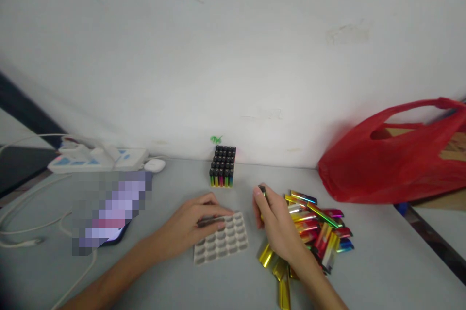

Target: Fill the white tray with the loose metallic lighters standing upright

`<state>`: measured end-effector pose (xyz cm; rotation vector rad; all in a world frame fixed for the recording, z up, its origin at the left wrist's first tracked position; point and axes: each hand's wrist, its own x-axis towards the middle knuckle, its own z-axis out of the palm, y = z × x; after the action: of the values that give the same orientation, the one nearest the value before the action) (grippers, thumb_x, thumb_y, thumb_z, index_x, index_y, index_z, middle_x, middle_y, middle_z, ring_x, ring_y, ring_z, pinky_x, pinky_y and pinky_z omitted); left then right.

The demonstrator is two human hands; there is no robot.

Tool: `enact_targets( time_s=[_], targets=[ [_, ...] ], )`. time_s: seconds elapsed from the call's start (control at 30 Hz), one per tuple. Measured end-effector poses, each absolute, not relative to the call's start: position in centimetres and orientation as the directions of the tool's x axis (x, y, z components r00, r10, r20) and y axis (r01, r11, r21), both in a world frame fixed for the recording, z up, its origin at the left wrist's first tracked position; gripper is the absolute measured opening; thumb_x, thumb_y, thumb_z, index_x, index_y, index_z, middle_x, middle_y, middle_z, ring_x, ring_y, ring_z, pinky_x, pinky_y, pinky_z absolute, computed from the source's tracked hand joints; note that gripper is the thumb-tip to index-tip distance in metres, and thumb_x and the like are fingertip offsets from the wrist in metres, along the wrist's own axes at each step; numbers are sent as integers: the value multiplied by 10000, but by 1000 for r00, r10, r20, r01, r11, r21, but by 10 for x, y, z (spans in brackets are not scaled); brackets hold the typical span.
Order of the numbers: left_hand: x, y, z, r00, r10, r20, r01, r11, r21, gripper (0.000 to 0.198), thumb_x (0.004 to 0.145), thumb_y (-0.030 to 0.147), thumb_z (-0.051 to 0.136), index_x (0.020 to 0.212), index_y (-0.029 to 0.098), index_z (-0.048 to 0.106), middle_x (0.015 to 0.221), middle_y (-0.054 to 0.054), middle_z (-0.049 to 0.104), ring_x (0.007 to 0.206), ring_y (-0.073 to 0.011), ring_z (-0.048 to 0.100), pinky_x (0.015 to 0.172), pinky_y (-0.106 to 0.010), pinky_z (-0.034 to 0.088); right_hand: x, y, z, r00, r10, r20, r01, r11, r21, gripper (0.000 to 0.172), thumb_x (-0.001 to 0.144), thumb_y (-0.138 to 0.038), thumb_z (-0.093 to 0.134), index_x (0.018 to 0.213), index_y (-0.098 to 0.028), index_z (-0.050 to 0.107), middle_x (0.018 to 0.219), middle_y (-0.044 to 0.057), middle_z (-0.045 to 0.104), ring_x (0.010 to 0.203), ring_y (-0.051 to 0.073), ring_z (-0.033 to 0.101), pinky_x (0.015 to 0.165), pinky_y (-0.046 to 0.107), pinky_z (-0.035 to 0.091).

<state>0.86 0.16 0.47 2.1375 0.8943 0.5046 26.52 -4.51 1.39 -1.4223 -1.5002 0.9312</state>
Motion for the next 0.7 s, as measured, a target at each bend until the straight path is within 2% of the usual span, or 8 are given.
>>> enact_targets(
  time_s=[0.27,0.37,0.47,0.57,0.7],
  targets=[
    [10,0,5,654,754,68,447,-457,769,337,1027,319,763,1359,355,806,1135,-31,716,977,-200,726,879,-298,557,264,-45,8,-1,1000,31,308,30,-951,466,1125,-663,490,1047,-231,647,606,-80,440,543,153,439,560,302,345],
    [9,0,3,650,755,79,448,-466,763,331,1025,330,768,1352,360,805,1131,-23,714,963,-193,724,867,-291,553,264,-44,7,7,999,-41,91,-42,-995,484,1088,-689,541,1058,-221,660,620,-90,367,518,137,365,514,286,303],
    [9,0,2,649,755,91,448,-477,756,331,1025,332,769,1353,360,804,1116,-20,712,947,-187,724,860,-286,548,262,-43,13,-80,975,-208,-284,-222,-933,508,1049,-708,570,1037,-214,686,660,-86,329,513,119,284,480,266,271],
    [9,0,2,649,753,102,449,-488,748,307,1025,324,764,1326,345,816,1091,-22,712,936,-185,724,843,-279,542,257,-46,22,-195,948,-251,-538,-317,-781,437,1030,-618,655,1099,-195,742,759,-44,434,602,122,377,561,255,388],
    [10,0,2,653,750,105,467,-508,724,282,1008,310,771,1285,306,826,1059,-30,711,928,-196,721,797,-269,534,246,-54,31,-245,945,-215,-630,-324,-705,324,1026,-478,740,1145,-179,779,902,11,568,772,143,530,724,265,489]
  ],
)
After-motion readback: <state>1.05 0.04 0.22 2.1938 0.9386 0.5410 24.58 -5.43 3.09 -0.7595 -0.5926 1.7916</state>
